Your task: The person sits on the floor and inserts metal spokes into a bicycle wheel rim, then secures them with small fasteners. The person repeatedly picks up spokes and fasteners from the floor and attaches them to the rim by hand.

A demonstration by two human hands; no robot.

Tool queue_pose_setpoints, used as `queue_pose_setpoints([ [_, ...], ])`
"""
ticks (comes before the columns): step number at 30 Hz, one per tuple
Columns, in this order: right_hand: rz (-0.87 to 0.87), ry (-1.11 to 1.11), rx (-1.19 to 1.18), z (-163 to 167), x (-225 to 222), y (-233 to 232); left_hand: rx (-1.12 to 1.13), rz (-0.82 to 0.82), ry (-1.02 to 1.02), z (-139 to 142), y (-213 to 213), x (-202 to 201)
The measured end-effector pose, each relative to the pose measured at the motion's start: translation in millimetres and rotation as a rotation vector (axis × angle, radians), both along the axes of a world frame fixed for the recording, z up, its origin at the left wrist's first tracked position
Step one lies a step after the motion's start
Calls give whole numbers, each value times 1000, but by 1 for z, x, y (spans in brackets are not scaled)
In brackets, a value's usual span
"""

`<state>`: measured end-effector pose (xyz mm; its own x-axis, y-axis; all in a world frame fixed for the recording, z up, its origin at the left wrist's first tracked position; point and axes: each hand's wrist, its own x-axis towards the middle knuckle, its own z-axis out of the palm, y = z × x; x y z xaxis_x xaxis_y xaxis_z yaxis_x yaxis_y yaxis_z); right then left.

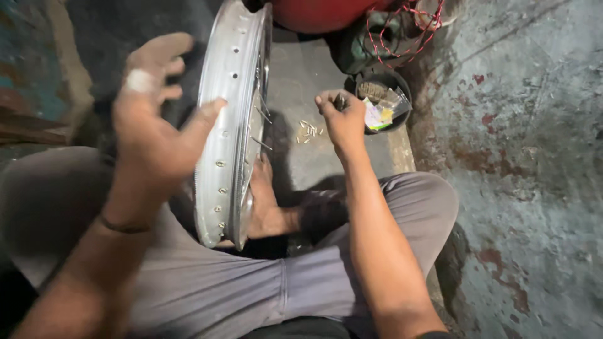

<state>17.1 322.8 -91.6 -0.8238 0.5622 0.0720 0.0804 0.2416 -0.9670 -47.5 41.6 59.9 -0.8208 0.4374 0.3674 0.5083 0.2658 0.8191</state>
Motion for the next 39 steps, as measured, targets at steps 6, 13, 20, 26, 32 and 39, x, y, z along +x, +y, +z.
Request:
queue_pose_setpoints([
  [6, -79, -646, 192, -98, 14, -6, 266, -30, -526, -25, 7, -11],
  [13, -38, -685, 550, -102, 15, 1, -287, -118, -390, -12, -3, -13],
  [20, -184, -377, 196, -33, -13, -20, -247, -181, -514, -24, -13, 2],
  [26, 24, -75, 178, 39, -3, -45, 55, -45, -683, -42, -3, 19],
  [32, 130, -19, -462, 75, 12, -59, 254, -120, -903, -44, -8, 14],
  [39, 345, 42, -501, 60, 2, -86, 89, 187, -555, -44, -4, -1],
])
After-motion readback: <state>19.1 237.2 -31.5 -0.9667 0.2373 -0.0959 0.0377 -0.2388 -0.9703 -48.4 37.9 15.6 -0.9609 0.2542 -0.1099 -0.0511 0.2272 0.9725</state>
